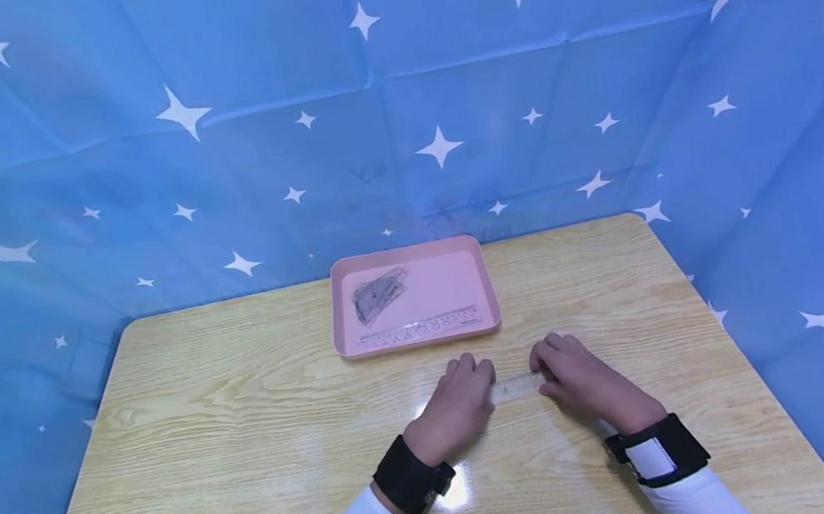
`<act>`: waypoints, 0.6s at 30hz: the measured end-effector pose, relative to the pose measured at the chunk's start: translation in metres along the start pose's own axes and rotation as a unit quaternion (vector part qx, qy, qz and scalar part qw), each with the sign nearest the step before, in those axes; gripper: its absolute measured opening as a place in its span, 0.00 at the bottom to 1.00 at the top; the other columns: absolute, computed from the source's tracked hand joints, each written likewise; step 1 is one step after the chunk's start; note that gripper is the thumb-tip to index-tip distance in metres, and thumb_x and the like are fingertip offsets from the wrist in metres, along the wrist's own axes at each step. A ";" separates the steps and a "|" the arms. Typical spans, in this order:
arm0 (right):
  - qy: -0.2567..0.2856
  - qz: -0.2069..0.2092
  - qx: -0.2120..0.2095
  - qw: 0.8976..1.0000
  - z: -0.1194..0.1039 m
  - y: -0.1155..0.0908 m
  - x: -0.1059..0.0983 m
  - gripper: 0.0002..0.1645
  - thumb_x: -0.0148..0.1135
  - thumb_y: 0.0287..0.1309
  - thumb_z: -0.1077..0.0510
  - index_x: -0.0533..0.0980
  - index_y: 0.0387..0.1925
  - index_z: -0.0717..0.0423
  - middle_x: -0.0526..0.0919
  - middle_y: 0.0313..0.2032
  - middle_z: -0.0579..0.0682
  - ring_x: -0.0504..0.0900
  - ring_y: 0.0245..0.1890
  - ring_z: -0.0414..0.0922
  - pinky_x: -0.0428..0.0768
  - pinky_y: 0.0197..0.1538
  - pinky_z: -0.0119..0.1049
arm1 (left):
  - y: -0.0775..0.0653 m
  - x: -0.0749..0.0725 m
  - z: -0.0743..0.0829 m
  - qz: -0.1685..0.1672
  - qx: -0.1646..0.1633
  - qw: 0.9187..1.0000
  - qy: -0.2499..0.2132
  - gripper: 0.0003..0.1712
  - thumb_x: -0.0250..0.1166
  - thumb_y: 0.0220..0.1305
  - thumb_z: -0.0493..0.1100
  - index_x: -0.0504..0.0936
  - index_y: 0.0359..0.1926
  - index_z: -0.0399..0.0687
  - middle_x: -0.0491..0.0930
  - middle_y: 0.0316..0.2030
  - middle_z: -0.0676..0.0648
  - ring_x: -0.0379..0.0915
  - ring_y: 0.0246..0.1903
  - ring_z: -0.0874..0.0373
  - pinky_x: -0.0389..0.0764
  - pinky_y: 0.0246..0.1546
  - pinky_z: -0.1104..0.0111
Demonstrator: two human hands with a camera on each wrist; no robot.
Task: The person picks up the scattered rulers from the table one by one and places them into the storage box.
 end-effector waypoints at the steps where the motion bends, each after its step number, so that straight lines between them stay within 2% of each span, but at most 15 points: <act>1: -0.002 0.000 0.001 1.000 0.000 0.000 0.000 0.16 0.77 0.54 0.62 0.77 0.39 0.51 0.75 0.36 0.42 0.70 0.38 0.41 0.74 0.42 0.39 | 0.000 0.000 0.000 0.000 0.003 1.000 -0.005 0.13 0.71 0.64 0.40 0.78 0.48 0.48 0.72 0.39 0.49 0.63 0.35 0.57 0.67 0.30 0.71; 6: 0.021 -0.017 0.014 1.000 -0.003 0.002 0.002 0.15 0.74 0.57 0.64 0.75 0.40 0.53 0.75 0.34 0.43 0.70 0.34 0.40 0.73 0.39 0.37 | -0.001 -0.005 0.002 0.007 0.033 0.999 -0.041 0.13 0.64 0.66 0.31 0.76 0.47 0.50 0.71 0.37 0.50 0.64 0.32 0.60 0.67 0.28 0.74; 11: 0.045 -0.034 0.026 0.998 -0.006 0.001 0.005 0.13 0.70 0.61 0.65 0.72 0.40 0.54 0.73 0.31 0.43 0.68 0.31 0.38 0.71 0.34 0.32 | -0.002 -0.015 0.001 0.036 0.068 0.994 -0.074 0.15 0.62 0.65 0.27 0.79 0.46 0.49 0.76 0.34 0.52 0.68 0.31 0.62 0.69 0.31 0.76; 14: 0.032 -0.022 0.007 0.999 -0.010 0.000 0.004 0.16 0.72 0.60 0.64 0.71 0.41 0.54 0.71 0.31 0.42 0.68 0.31 0.37 0.71 0.34 0.32 | -0.002 -0.023 -0.002 0.050 0.077 0.992 -0.086 0.15 0.60 0.66 0.26 0.81 0.46 0.49 0.78 0.34 0.53 0.71 0.32 0.64 0.72 0.33 0.77; 18: 0.008 0.011 -0.027 1.000 -0.018 0.000 -0.001 0.21 0.75 0.58 0.63 0.69 0.44 0.54 0.70 0.33 0.41 0.68 0.33 0.36 0.73 0.35 0.32 | -0.004 -0.031 -0.007 0.050 0.074 0.991 -0.099 0.16 0.59 0.66 0.26 0.83 0.48 0.48 0.82 0.37 0.51 0.75 0.35 0.64 0.76 0.38 0.77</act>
Point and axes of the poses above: each hand's wrist, its own y-axis towards the middle knuckle, its own x-axis out of the palm, z = x × y, the point moved 9 cm from there along y, towards the middle knuckle
